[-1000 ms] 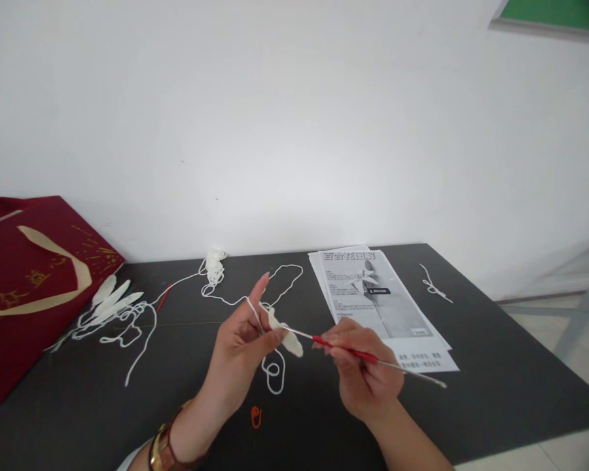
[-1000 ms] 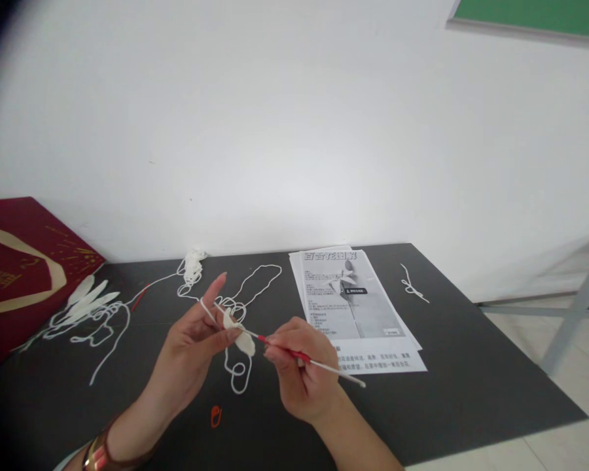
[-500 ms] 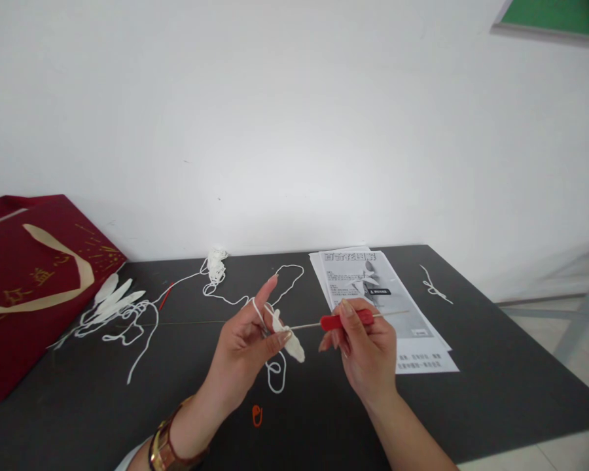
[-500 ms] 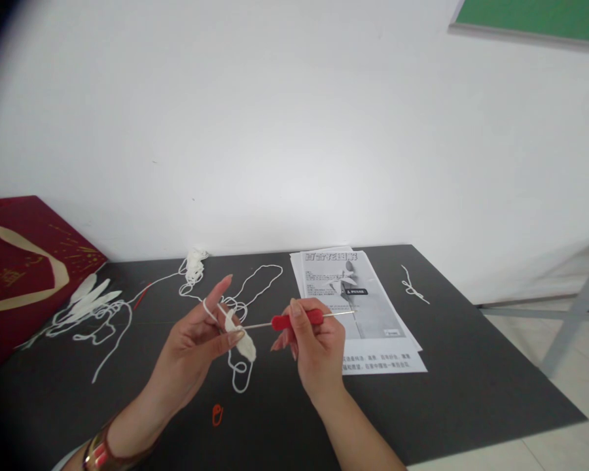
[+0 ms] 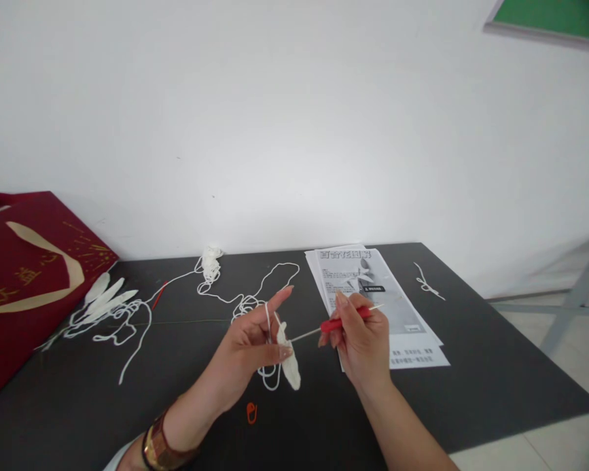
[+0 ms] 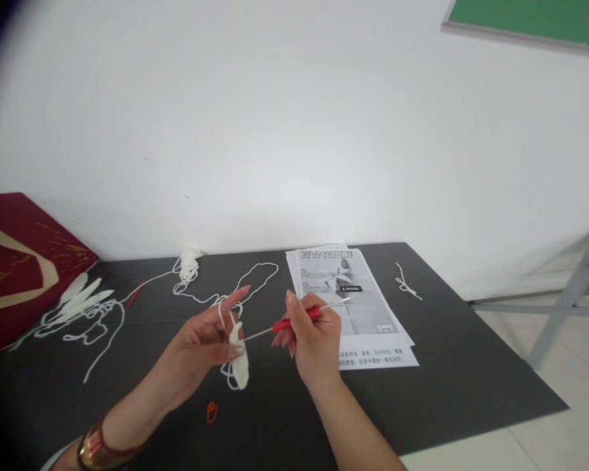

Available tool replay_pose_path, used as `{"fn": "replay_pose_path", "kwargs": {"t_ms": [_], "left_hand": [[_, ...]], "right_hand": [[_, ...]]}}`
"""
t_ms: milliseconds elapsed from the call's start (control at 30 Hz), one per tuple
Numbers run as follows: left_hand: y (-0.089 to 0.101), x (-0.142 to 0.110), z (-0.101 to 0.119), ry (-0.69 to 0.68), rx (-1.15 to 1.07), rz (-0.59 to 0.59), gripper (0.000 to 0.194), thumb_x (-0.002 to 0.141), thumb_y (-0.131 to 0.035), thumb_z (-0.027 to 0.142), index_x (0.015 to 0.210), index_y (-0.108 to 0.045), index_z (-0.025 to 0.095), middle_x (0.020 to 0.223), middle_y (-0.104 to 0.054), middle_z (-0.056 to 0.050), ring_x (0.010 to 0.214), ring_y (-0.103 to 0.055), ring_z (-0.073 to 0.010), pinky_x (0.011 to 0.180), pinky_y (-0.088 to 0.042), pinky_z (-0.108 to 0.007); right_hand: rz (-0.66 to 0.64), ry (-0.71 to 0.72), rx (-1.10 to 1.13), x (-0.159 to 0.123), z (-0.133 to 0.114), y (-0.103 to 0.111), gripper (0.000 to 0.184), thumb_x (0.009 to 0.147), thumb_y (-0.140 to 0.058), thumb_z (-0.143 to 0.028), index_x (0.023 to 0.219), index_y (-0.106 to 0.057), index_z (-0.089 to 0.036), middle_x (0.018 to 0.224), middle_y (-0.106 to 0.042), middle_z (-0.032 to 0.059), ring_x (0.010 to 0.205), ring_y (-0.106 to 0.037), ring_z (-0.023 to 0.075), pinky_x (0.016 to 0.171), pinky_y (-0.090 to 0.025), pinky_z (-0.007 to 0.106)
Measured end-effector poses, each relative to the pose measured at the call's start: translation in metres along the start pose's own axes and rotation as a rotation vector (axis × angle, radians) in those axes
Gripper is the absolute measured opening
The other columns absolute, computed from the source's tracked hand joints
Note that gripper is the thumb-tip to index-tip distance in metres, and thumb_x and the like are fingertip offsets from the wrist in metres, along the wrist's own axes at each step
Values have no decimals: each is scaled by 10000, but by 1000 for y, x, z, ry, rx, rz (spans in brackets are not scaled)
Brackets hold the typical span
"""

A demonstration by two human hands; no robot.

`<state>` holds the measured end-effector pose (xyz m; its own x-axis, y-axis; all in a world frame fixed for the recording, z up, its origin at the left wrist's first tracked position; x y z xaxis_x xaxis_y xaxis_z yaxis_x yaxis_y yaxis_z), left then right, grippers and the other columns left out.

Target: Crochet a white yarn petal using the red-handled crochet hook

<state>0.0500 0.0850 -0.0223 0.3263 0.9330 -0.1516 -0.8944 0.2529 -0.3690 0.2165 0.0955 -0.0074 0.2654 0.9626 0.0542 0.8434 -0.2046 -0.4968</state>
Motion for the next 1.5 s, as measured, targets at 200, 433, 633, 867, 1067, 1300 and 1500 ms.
{"fn": "replay_pose_path", "kwargs": {"t_ms": [200,433,633,867,1067,1300,1500], "left_hand": [[-9,0,-6,88,-87,-85,724,623,-791,69,1279,-620,323,641,-573,53,577,-470,-87,589,-397,-230],[-13,-2,-9,119,-87,-133,717,624,-770,61,1278,-624,314,632,-543,54,572,-442,-83,567,-360,-222],[-14,-2,-12,122,-102,-174,738,610,-756,50,1288,-619,308,649,-509,51,583,-448,-93,561,-357,-231],[-16,-3,-11,114,-123,-188,703,634,-763,76,1280,-624,316,658,-476,51,596,-444,-96,566,-374,-231],[-9,-1,-2,-18,-69,-94,709,700,-795,144,1335,-562,355,709,-529,45,645,-479,-89,615,-399,-211],[7,-6,14,-241,-134,212,859,750,-766,143,1448,-354,429,745,-539,73,688,-515,-81,721,-464,-199],[5,-5,8,-245,-103,225,859,768,-755,203,1457,-308,452,731,-525,85,679,-537,-92,705,-490,-212]], "right_hand": [[12,-77,29,1,7,-1,418,739,-775,-418,523,-520,-167,346,-458,-97,229,-379,42,259,-470,183],[19,-175,38,3,18,-1,441,720,-779,-450,518,-504,-169,309,-438,-101,219,-351,31,265,-443,152],[20,-259,48,3,26,-3,449,697,-786,-462,515,-489,-178,291,-426,-105,209,-298,25,253,-426,154],[-17,-351,55,0,38,-8,439,690,-788,-461,516,-497,-182,269,-410,-106,208,-255,31,239,-418,174],[-48,-398,139,-4,44,-11,402,721,-770,-475,587,-537,-176,326,-440,-106,255,-261,26,276,-417,151],[-130,-346,208,-13,44,-24,275,715,-803,-406,787,-650,-189,555,-588,-59,438,-493,67,395,-484,155],[-213,-338,169,-21,51,-34,189,699,-826,-316,799,-732,-187,722,-698,-6,623,-640,111,581,-559,211]]}}
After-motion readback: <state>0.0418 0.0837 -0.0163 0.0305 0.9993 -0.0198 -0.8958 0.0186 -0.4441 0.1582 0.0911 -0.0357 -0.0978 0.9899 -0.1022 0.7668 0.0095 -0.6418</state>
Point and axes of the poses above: each hand's wrist, its own x-axis towards the middle knuckle, its own y-axis out of the back of the hand, z = x × y, the point moved 9 cm from there along x, towards the middle knuckle
